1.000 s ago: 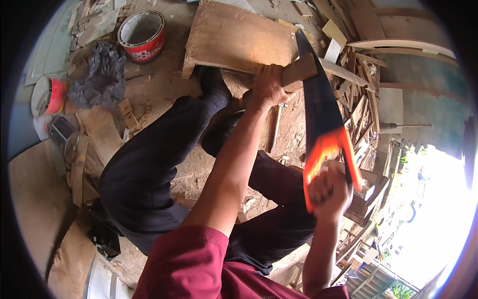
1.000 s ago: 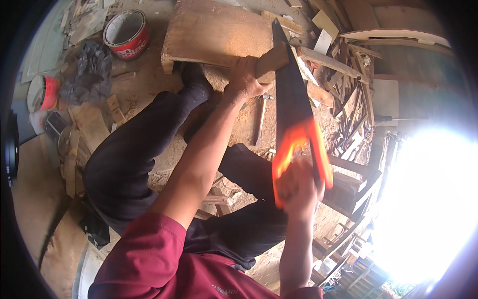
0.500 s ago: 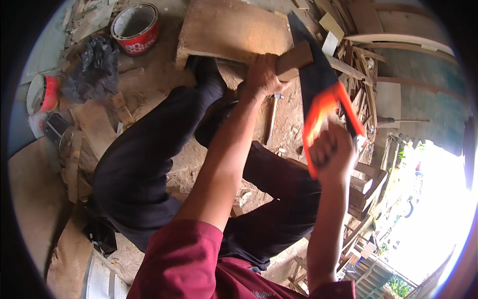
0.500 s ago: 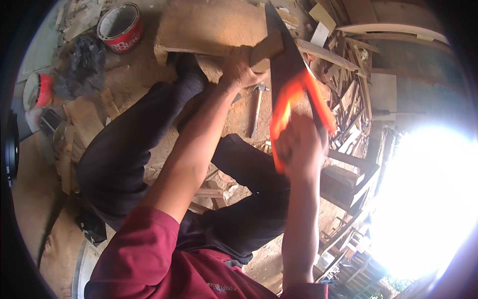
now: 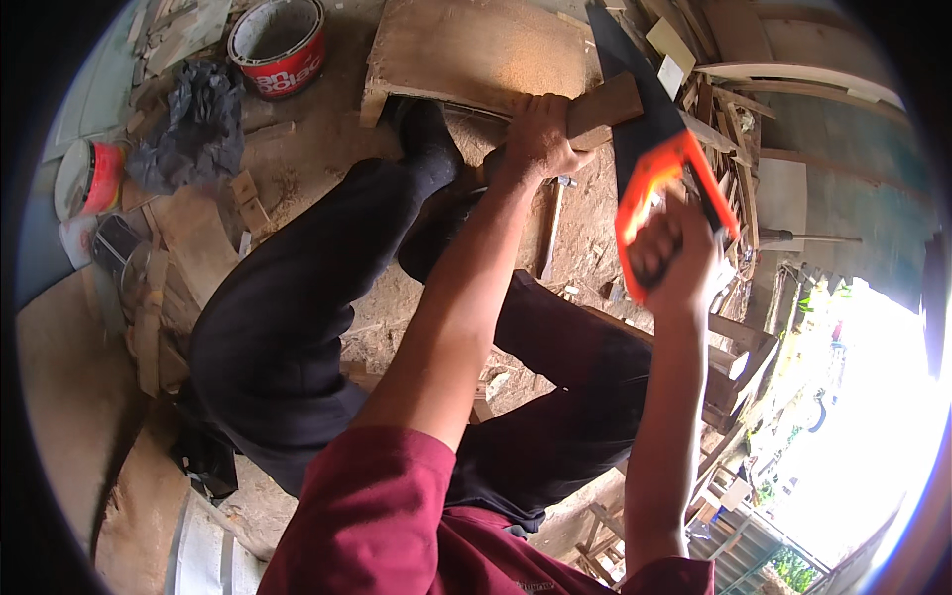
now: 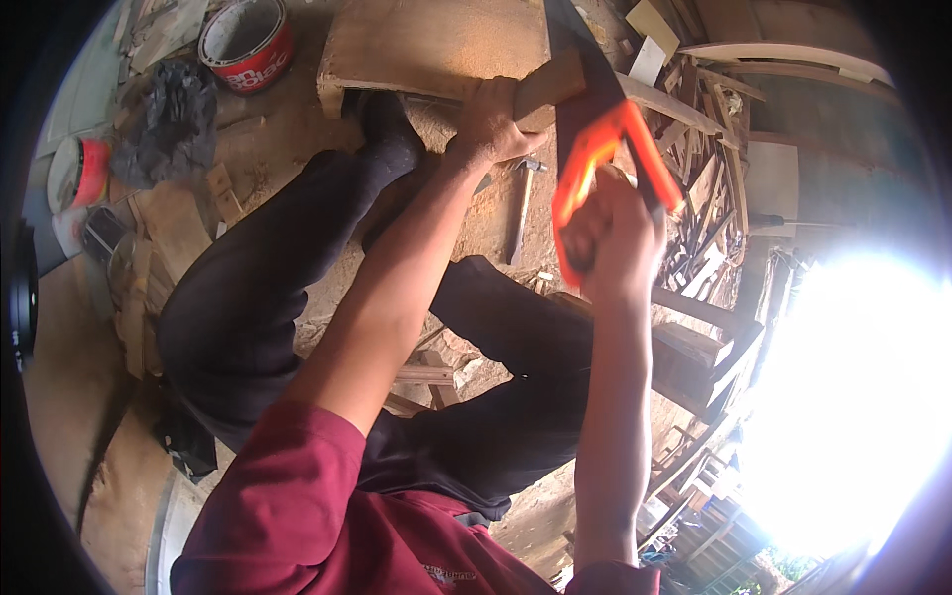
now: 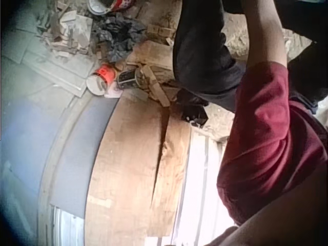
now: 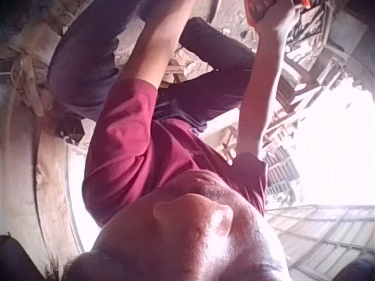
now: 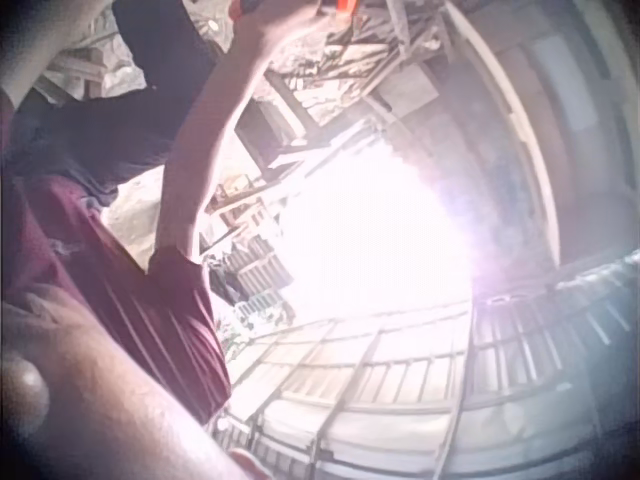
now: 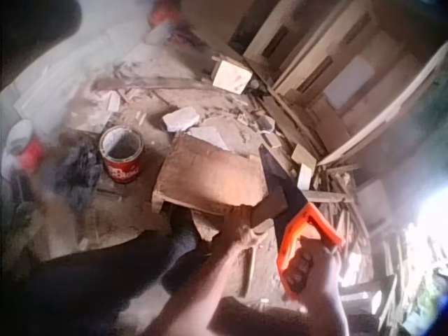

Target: The person sits on the floor and uses a hand saw to cut a small piece of wood. They then use a hammer to split the wood further and fit the pieces into a wooden frame.

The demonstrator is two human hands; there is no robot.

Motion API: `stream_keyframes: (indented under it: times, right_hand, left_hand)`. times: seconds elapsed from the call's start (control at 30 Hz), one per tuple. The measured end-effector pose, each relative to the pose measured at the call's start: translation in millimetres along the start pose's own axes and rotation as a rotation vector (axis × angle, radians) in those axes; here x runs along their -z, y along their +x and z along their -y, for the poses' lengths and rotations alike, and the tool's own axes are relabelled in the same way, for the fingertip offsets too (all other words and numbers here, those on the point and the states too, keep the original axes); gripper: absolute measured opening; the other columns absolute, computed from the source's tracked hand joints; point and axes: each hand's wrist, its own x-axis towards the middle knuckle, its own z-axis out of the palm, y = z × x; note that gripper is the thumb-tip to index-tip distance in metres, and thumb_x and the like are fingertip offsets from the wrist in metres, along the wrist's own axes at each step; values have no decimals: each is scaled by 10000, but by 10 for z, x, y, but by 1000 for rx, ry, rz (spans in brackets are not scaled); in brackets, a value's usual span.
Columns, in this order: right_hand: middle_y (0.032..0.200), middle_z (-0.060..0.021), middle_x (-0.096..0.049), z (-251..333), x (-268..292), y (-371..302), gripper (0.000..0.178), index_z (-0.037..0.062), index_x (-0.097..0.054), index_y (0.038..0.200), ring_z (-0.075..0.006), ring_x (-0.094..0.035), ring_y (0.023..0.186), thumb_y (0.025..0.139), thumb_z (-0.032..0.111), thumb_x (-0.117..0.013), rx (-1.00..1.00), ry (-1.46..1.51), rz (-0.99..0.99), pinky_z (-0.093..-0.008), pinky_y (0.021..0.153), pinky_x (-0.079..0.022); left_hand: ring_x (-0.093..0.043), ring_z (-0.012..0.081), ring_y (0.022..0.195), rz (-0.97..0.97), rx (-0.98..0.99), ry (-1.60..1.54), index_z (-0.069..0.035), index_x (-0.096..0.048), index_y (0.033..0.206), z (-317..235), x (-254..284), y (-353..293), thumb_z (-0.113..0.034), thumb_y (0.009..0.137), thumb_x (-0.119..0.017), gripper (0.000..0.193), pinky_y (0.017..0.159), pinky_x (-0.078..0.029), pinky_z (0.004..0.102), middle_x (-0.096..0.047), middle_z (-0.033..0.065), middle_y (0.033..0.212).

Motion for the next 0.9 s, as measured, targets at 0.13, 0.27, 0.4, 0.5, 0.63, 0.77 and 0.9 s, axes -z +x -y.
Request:
stream_keyframes:
  times: [0.13,0.27,0.4,0.5,0.63,0.77,0.9]
  right_hand:
    - [460,39,-258,-221,515,-1278,384,174,-312,602,-93,-218,328,967,205,-426,35,7,-11,-270,297,-201]
    - [470,37,-274,-173,728,-1285,376,182,-324,616,-101,-223,323,985,222,-380,15,88,31,-260,291,-220]
    - [489,38,-257,-43,54,176,323,154,-386,620,-97,-247,369,914,142,-517,-3,79,-23,-281,367,-190]
    - [495,31,-268,83,-200,414,374,148,-328,601,-104,-244,396,908,161,-541,17,48,-45,-288,396,-203]
    - [454,29,-244,-235,226,-668,380,164,-311,595,-104,-201,322,942,187,-463,-10,15,-119,-275,307,-181]
    - [451,37,-288,-118,703,-1454,345,163,-361,628,-97,-249,303,971,192,-383,46,-5,125,-246,286,-213]
    - [500,50,-255,62,268,-185,362,176,-327,610,-85,-219,350,944,186,-465,-95,19,-143,-263,335,-194]
  left_hand:
    - [-594,289,916,-37,-3,19,-41,-595,972,20,122,28,-433,543,-864,640,928,-400,420,-608,136,921]
    - [-593,293,900,-18,-20,15,-41,-591,959,12,-19,14,-447,550,-863,638,921,-401,422,-601,133,905]
    - [-590,296,890,7,39,42,-41,-585,952,11,-2,21,-470,554,-857,645,918,-401,430,-595,133,901]
    - [-594,306,879,-89,-59,46,-54,-601,910,48,-125,30,-440,560,-821,566,894,-417,442,-600,132,901]
    - [-593,300,880,-87,-49,41,-47,-593,938,164,16,22,-466,564,-837,612,907,-412,436,-597,134,901]
    - [-590,291,889,-47,-34,44,-35,-590,959,-33,64,44,-480,575,-844,640,930,-402,433,-590,137,905]
    - [-585,292,902,-5,-34,40,-37,-592,970,16,-35,8,-471,582,-841,632,936,-395,438,-587,133,918]
